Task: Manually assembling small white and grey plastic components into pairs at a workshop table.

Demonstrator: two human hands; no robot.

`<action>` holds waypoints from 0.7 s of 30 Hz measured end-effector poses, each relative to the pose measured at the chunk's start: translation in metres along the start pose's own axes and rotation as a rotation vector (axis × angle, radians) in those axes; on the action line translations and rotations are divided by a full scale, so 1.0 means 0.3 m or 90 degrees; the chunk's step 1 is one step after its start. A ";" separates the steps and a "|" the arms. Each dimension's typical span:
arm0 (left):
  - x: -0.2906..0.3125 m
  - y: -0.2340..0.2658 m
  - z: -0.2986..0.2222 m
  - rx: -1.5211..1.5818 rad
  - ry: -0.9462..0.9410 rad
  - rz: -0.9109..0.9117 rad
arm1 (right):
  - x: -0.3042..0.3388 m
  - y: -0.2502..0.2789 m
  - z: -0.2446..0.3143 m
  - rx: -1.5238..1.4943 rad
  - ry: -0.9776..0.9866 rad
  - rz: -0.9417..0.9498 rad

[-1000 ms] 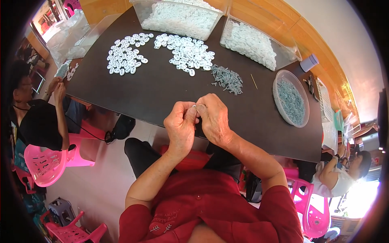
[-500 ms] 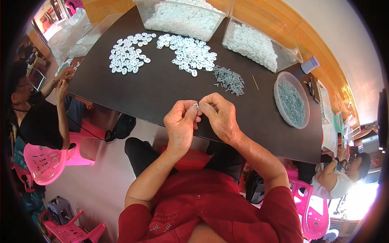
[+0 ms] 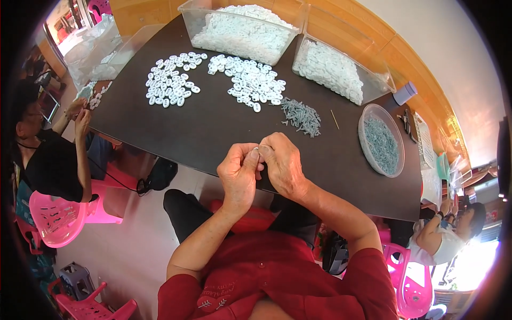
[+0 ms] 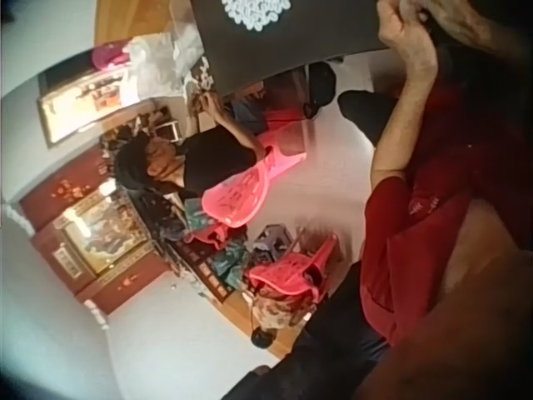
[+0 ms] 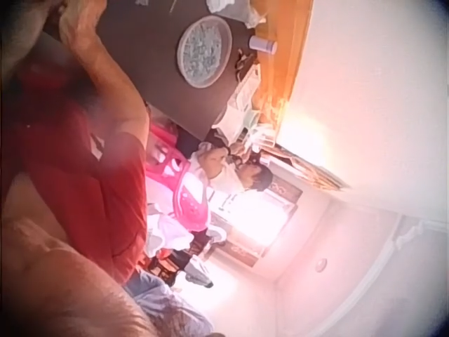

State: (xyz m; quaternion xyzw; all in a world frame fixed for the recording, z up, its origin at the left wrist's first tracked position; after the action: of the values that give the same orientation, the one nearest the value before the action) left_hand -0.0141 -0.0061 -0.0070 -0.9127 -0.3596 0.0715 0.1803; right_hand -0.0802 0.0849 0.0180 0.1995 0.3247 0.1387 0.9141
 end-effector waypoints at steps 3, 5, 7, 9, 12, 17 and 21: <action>-0.012 0.009 -0.005 0.063 0.033 -0.005 | -0.051 0.030 -0.008 0.019 0.047 0.025; -0.016 0.012 -0.005 0.119 0.065 -0.035 | -0.102 0.038 -0.024 0.059 0.064 -0.009; -0.018 0.013 -0.009 0.125 0.066 -0.036 | -0.164 0.014 -0.071 0.117 0.065 -0.043; -0.019 0.008 -0.011 0.131 0.069 -0.033 | -0.211 -0.016 -0.120 0.154 0.092 -0.061; -0.019 0.012 -0.008 0.139 0.067 -0.039 | -0.242 -0.081 -0.167 0.319 0.151 -0.033; -0.018 0.011 -0.012 0.145 0.062 -0.041 | -0.254 -0.122 -0.174 0.395 0.238 -0.056; -0.018 0.011 -0.004 0.137 0.062 -0.043 | -0.242 -0.104 -0.164 0.346 0.235 -0.057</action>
State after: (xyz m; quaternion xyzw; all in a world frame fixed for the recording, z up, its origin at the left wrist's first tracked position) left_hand -0.0155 -0.0125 -0.0071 -0.8777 -0.3713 0.0589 0.2971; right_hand -0.1627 0.0431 0.0078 0.3929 0.5186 0.0405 0.7583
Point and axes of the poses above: each hand's wrist, its own x-axis away from the middle knuckle, its own y-axis out of the back of the hand, z = x × y, the point moved 1 cm from there along -x, towards the middle knuckle, and after that the axes turned 12 degrees about -z, right-handed, at the moved point
